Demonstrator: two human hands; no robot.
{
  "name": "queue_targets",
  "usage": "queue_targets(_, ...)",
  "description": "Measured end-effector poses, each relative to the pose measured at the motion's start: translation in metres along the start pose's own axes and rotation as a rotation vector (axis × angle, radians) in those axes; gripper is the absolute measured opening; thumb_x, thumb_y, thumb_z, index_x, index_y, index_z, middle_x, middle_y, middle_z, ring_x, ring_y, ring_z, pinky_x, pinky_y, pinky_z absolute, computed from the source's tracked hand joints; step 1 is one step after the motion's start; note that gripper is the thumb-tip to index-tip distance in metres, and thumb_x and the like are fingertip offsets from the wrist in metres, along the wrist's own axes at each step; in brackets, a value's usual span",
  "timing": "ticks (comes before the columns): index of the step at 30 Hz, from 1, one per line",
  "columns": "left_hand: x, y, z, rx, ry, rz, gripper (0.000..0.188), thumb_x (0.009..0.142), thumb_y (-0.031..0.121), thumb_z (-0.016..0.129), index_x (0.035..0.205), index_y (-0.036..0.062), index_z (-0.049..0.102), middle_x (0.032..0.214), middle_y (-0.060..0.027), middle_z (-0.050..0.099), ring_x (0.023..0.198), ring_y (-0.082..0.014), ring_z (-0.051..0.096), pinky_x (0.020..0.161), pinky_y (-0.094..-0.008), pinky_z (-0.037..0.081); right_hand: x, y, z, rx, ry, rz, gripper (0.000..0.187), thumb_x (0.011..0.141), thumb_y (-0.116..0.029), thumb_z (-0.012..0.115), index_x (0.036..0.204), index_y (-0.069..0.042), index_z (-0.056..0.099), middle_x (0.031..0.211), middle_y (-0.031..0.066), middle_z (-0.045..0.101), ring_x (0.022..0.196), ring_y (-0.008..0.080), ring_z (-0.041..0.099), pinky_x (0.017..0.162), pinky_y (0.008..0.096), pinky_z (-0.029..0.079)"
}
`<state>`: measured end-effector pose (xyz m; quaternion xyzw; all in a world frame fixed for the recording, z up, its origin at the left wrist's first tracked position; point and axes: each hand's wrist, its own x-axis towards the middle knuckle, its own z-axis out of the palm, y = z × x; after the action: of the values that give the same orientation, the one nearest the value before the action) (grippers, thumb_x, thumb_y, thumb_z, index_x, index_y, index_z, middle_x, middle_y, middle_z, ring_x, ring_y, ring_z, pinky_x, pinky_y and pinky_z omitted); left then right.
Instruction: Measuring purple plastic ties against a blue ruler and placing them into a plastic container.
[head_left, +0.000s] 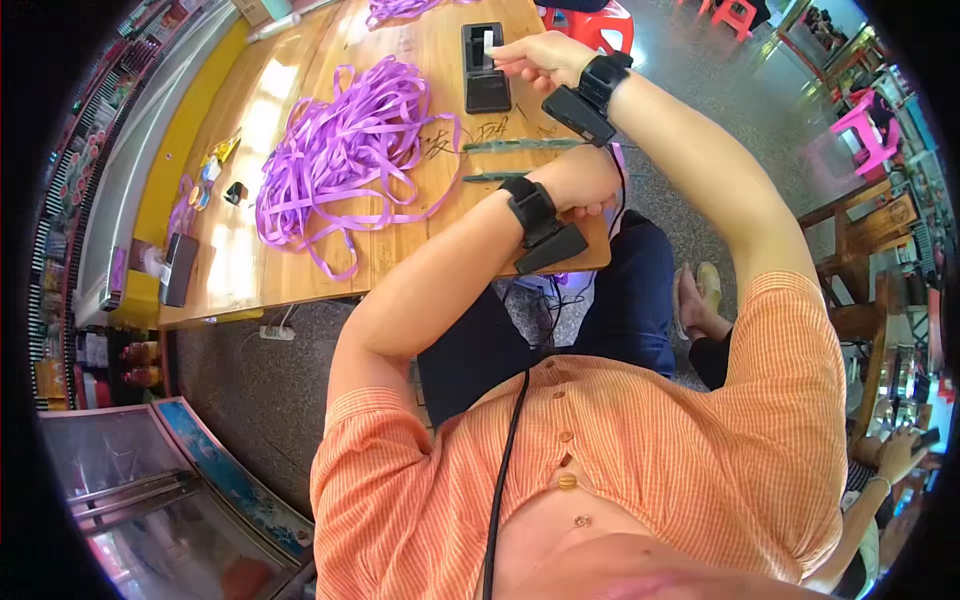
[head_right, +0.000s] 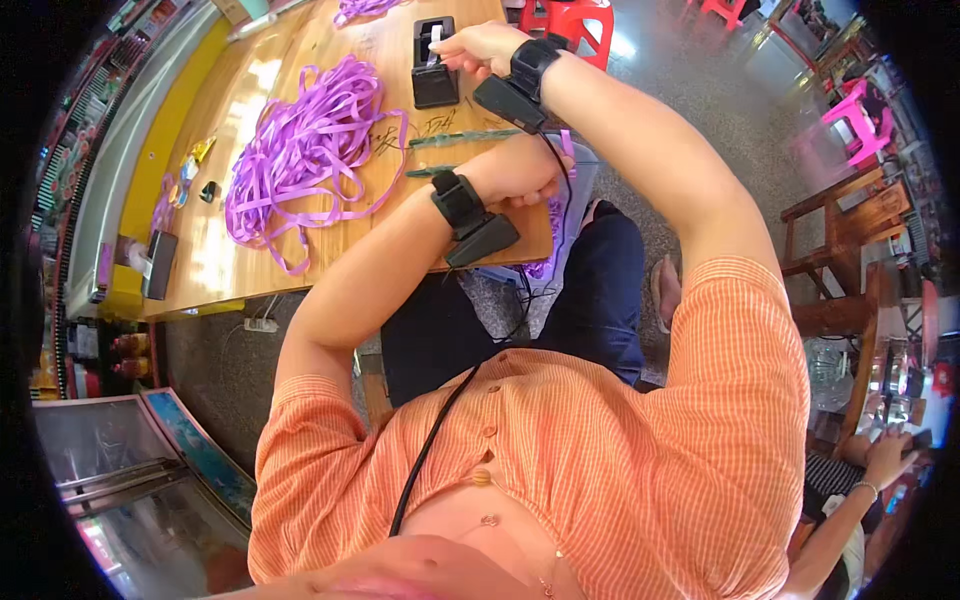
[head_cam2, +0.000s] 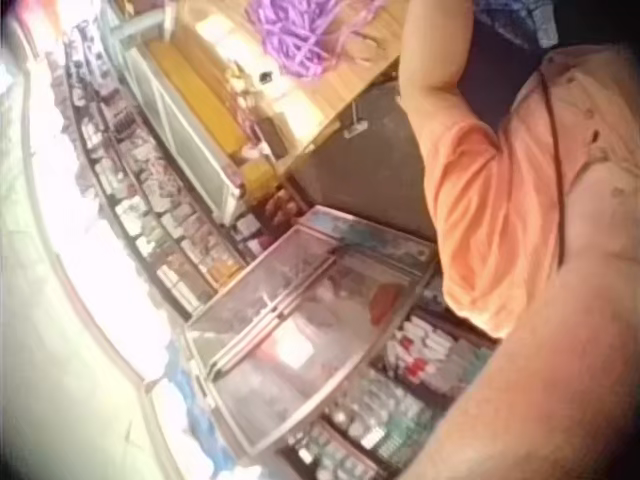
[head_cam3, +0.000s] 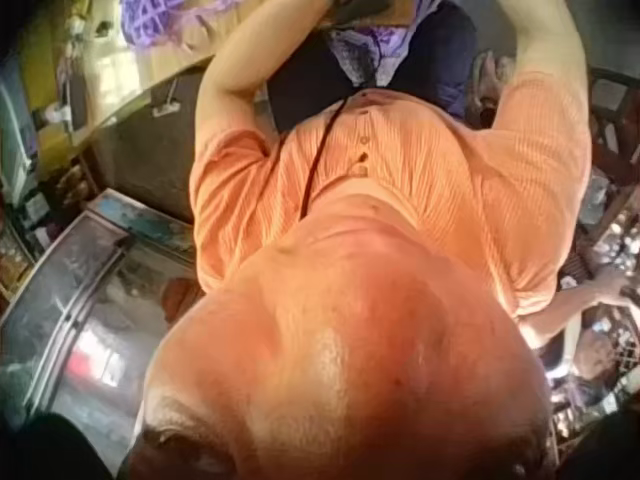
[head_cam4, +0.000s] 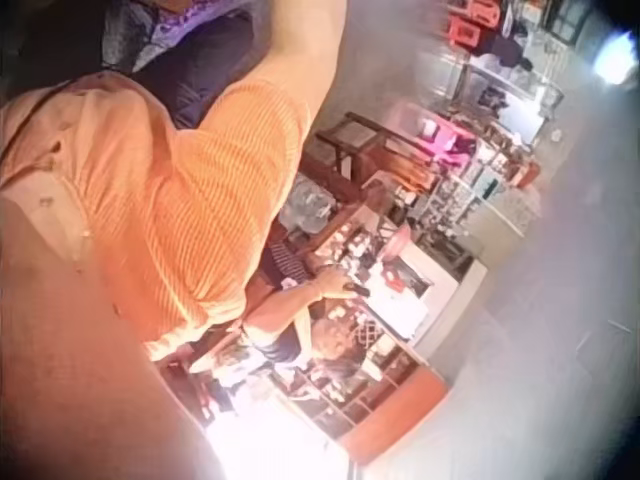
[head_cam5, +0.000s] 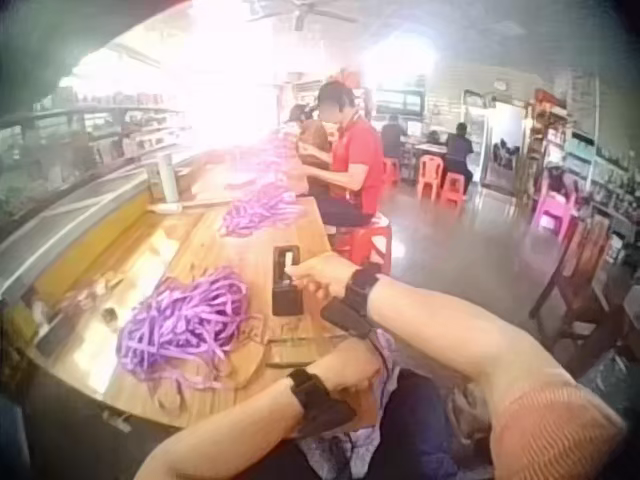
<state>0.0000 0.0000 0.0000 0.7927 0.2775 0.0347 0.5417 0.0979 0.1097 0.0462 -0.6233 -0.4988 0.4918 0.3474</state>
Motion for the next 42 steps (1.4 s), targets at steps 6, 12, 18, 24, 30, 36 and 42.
queue_targets(6,0.02,-0.025,-0.001,0.435,-0.078,0.303,0.037,0.093,0.027,0.052,0.064,0.0057,0.059,0.053,-0.0053,0.058,0.04,-0.0152,0.054,0.038,-0.0286,0.039,0.008,0.001,0.01,0.062,0.083,-0.036,0.023,0.085,-0.027,0.078,0.088,-0.004,0.072,0.077,-0.001,0.067,0.049,0.0031,0.044,0.041,0.0206,0.039)
queue_targets(12,0.005,-0.011,-0.001,0.087,-0.006,0.089,0.033,0.091,0.022,0.051,0.064,0.0051,0.058,0.053,-0.0055,0.056,0.039,-0.0154,0.053,0.038,-0.0288,0.038,0.007,-0.004,0.025,0.221,0.136,0.018,0.022,0.088,-0.025,0.076,0.093,-0.004,0.071,0.073,-0.0039,0.062,0.048,0.0011,0.034,0.04,0.0174,0.028)
queue_targets(18,0.008,-0.012,0.002,0.102,-0.033,0.107,0.033,0.093,0.025,0.052,0.066,0.0062,0.058,0.054,-0.0044,0.056,0.04,-0.0137,0.051,0.036,-0.0283,0.035,-0.011,-0.016,0.014,0.266,0.08,-0.032,0.025,0.089,-0.023,0.075,0.093,0.0,0.068,0.083,0.0,0.068,0.05,0.0008,0.031,0.041,0.0173,0.026)
queue_targets(24,0.008,-0.029,0.004,-0.221,-0.037,0.028,0.025,0.094,0.029,0.061,0.076,0.0116,0.059,0.061,0.004,0.055,0.047,-0.0079,0.048,0.041,-0.023,0.035,-0.047,0.01,0.036,0.358,-0.05,0.205,0.018,0.09,-0.017,0.072,0.097,-0.003,0.066,0.091,0.0027,0.069,0.053,0.0009,0.039,0.041,0.0164,0.03)
queue_targets(30,-0.01,-0.005,0.001,-0.221,0.0,-0.043,0.02,0.095,0.027,0.057,0.083,0.0121,0.061,0.063,0.0029,0.054,0.048,-0.008,0.048,0.041,-0.0242,0.036,-0.037,0.014,0.032,0.114,0.009,0.237,0.022,0.088,-0.023,0.075,0.092,-0.003,0.068,0.067,-0.0038,0.056,0.045,0.001,0.033,0.038,0.0181,0.025)
queue_targets(36,-0.003,-0.006,0.004,-0.207,-0.002,-0.052,0.023,0.095,0.027,0.054,0.081,0.0101,0.06,0.061,0.0022,0.052,0.045,-0.0086,0.046,0.041,-0.0262,0.036,-0.044,0.019,0.027,0.004,-0.078,0.264,0.024,0.087,-0.024,0.076,0.089,-0.001,0.068,0.064,-0.0047,0.054,0.044,0.0008,0.031,0.038,0.0185,0.024)
queue_targets(42,-0.006,-0.004,-0.002,-0.143,-0.001,-0.088,0.029,0.097,0.028,0.055,0.077,0.0078,0.058,0.054,0.0021,0.047,0.042,-0.0083,0.043,0.037,-0.0251,0.031,-0.085,0.019,-0.033,-0.032,-0.201,-0.001,0.027,0.092,-0.031,0.07,0.097,-0.005,0.068,0.074,-0.0029,0.062,0.053,-0.0009,0.038,0.042,0.0169,0.025)
